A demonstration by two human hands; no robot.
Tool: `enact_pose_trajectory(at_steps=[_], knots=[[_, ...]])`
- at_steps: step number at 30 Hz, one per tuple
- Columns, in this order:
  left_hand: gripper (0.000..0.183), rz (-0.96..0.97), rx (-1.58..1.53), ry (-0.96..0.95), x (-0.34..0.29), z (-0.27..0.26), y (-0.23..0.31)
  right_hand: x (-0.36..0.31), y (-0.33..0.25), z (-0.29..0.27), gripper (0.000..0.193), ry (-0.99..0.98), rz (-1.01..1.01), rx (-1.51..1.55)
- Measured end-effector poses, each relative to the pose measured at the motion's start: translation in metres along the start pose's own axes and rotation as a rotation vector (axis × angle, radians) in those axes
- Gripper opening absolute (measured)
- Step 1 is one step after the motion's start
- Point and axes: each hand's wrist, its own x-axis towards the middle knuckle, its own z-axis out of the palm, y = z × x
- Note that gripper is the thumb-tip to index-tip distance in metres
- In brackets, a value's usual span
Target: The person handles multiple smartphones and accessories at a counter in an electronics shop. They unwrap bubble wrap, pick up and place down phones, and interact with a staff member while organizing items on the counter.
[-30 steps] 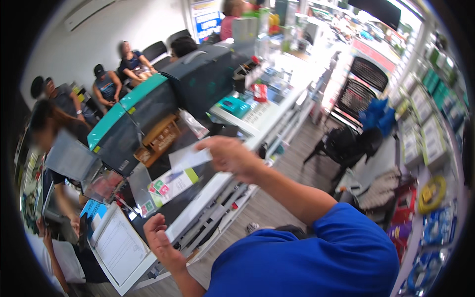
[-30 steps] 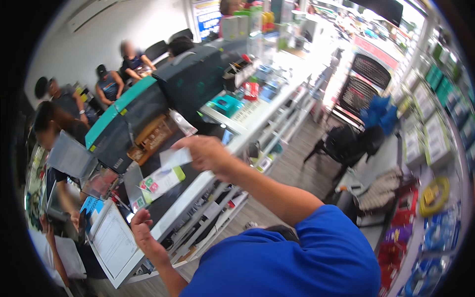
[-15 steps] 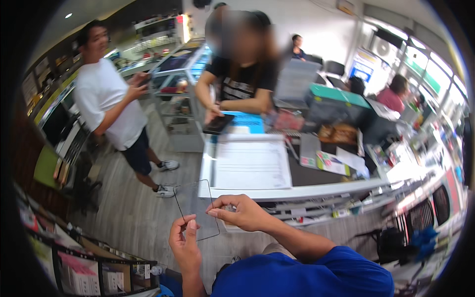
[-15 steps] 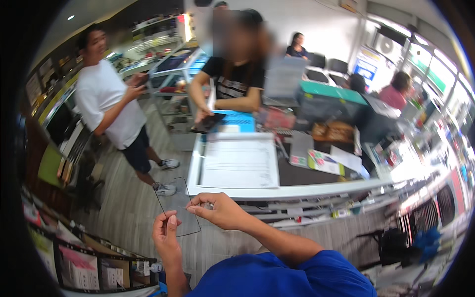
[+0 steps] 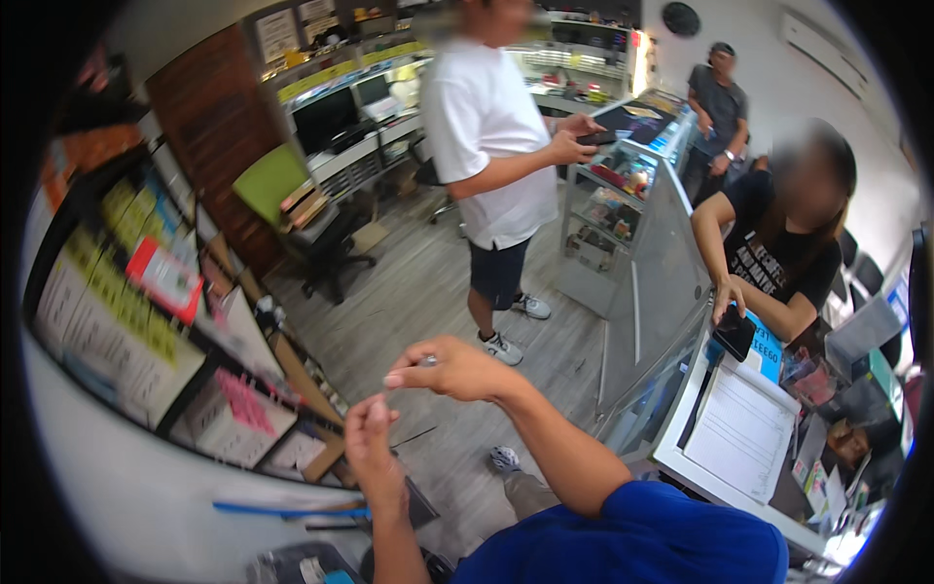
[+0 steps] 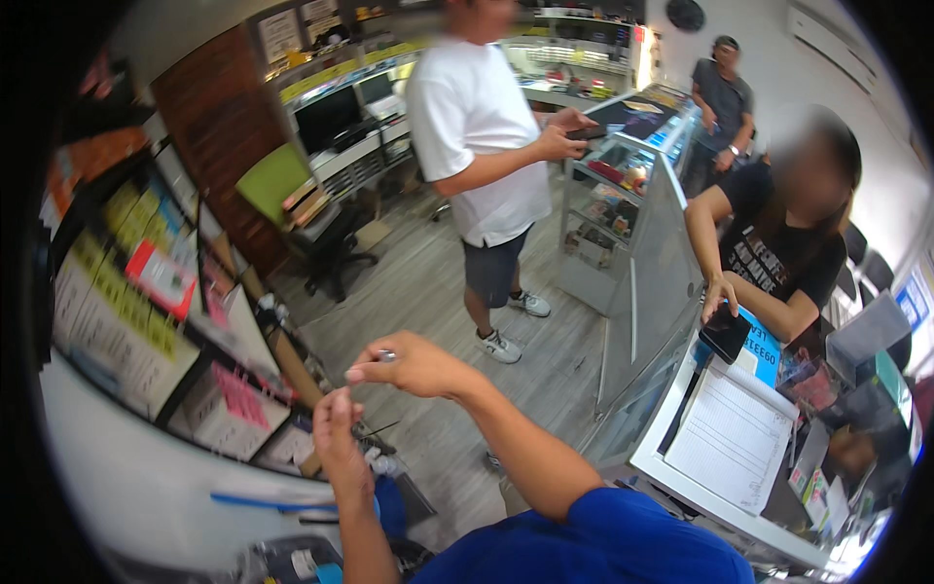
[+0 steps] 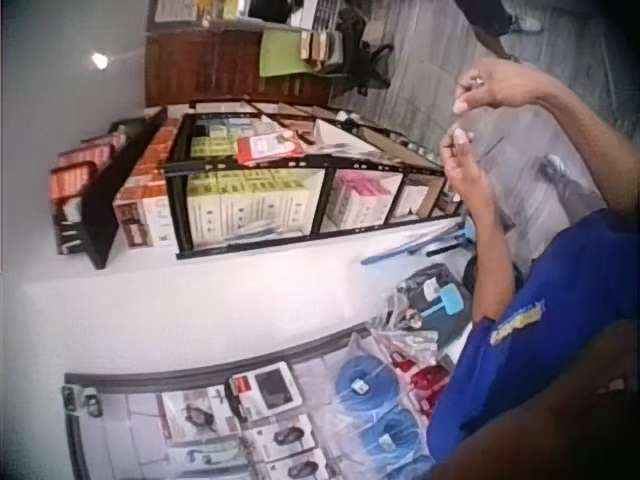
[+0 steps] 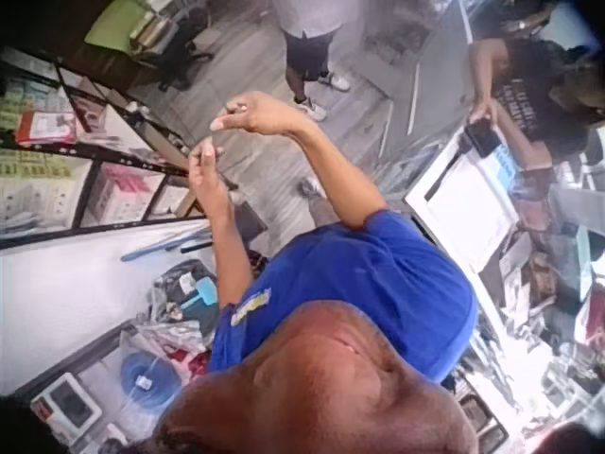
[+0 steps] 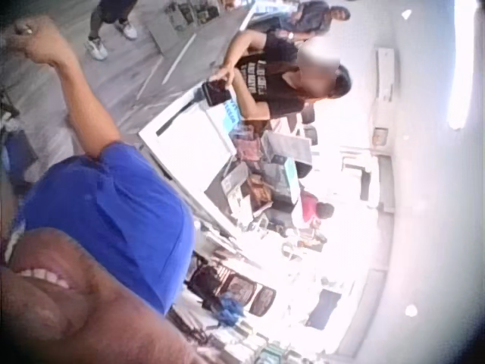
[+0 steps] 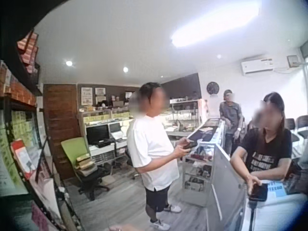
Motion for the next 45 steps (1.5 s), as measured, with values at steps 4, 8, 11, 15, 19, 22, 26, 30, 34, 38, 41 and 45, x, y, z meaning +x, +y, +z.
enact_pose_trajectory(at_steps=[4, 8, 11, 15, 19, 22, 26, 30, 34, 38, 41, 45], knots=[[0.044, 0.151, 0.042, 0.073, 0.101, -0.015, -0.03, 0.092, -0.002, -0.04, 0.039, -0.022, -0.112, 0.156], [0.045, 0.001, 0.395, -0.026, 0.206, -0.047, -0.121, 0.181, 0.024, -0.09, 0.042, 0.003, -0.006, 0.27], [0.039, -0.238, 0.402, -0.069, 0.239, -0.083, -0.187, 0.248, 0.068, -0.104, 0.043, -0.011, 0.15, 0.399], [0.039, -0.427, 0.459, -0.085, 0.271, -0.099, -0.206, 0.37, 0.113, -0.108, 0.04, -0.043, 0.262, 0.538], [0.04, -0.508, 0.461, -0.054, 0.318, -0.137, -0.247, 0.538, 0.145, -0.109, 0.038, -0.041, 0.22, 0.747], [0.039, -0.618, 0.385, 0.002, 0.393, -0.154, -0.249, 0.662, 0.153, -0.15, 0.039, 0.113, 0.151, 0.832], [0.044, -0.608, 0.307, 0.236, 0.537, -0.178, -0.244, 0.802, 0.157, -0.247, 0.04, 0.364, 0.055, 0.875], [0.043, -0.47, 0.361, 0.329, 0.699, -0.185, -0.261, 0.867, 0.139, -0.368, 0.04, 0.678, -0.051, 0.824], [0.05, -0.591, 0.295, 0.249, 0.862, -0.17, -0.332, 0.919, 0.169, -0.491, 0.036, 0.918, -0.197, 0.85], [0.054, -0.486, 0.341, -0.139, 1.001, -0.015, -0.388, 0.915, 0.259, -0.642, 0.024, 1.271, -0.195, 0.944], [0.052, -0.487, 0.354, -0.424, 1.108, 0.062, -0.501, 0.893, 0.3, -0.722, 0.022, 1.438, -0.122, 0.862], [0.045, -0.396, 0.577, -0.722, 1.192, 0.243, -0.457, 0.902, 0.308, -0.808, 0.026, 1.579, -0.033, 0.703]])
